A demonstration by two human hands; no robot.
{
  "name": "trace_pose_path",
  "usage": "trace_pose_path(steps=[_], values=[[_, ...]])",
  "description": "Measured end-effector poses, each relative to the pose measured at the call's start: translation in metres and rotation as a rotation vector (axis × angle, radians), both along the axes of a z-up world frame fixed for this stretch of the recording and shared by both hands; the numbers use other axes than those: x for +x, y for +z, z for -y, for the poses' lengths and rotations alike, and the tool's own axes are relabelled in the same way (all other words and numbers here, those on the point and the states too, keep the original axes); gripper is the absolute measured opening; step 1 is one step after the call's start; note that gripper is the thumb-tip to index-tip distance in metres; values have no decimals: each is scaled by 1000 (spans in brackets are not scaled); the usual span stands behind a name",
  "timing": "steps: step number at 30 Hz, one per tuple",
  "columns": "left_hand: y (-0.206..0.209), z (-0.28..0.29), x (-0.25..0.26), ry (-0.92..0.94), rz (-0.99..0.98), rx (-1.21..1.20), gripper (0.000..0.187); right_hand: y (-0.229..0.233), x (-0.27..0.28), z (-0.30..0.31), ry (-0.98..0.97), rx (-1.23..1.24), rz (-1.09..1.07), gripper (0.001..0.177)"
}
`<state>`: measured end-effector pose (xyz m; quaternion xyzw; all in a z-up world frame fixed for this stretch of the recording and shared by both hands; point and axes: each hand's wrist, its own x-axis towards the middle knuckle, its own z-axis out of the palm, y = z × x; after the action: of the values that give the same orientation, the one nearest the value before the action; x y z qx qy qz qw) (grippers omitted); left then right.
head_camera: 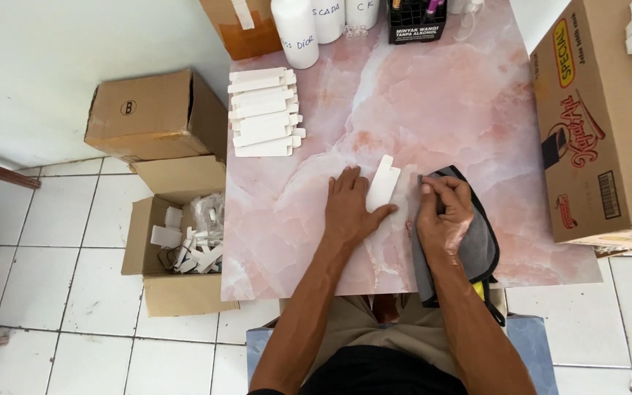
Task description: Folding small white cardboard templates into shapes and pressing the folds with a mini iron.
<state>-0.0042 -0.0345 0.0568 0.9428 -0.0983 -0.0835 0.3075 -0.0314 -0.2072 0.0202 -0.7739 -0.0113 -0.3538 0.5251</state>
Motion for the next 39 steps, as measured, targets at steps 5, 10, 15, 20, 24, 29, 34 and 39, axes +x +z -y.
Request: trace_pose_path(steps=[5,10,15,20,24,29,34,39], values=[[-45,14,14,135,69,-47,37,2,3,1,-17,29,14,14],[-48,2,14,304,362,75,17,6,4,0,-26,44,-2,14],[-52,9,-11,83,355,138,41,2,4,2,-13,58,6,13],[-10,6,-39,-149,345,-139,39,8,2,3,-67,72,5,13],[-31,0,-18,-213,418,-156,25,15,-1,8,-81,1,83,14],[-46,1,-16,-283,367,-48,33,1,10,8,52,-256,-9,12],[-43,-1,-19,-272,327,-2,37,-14,22,13,153,-619,-121,11],[-48,-1,-24,-254,364,-39,34,-15,50,26,202,-684,-143,5]])
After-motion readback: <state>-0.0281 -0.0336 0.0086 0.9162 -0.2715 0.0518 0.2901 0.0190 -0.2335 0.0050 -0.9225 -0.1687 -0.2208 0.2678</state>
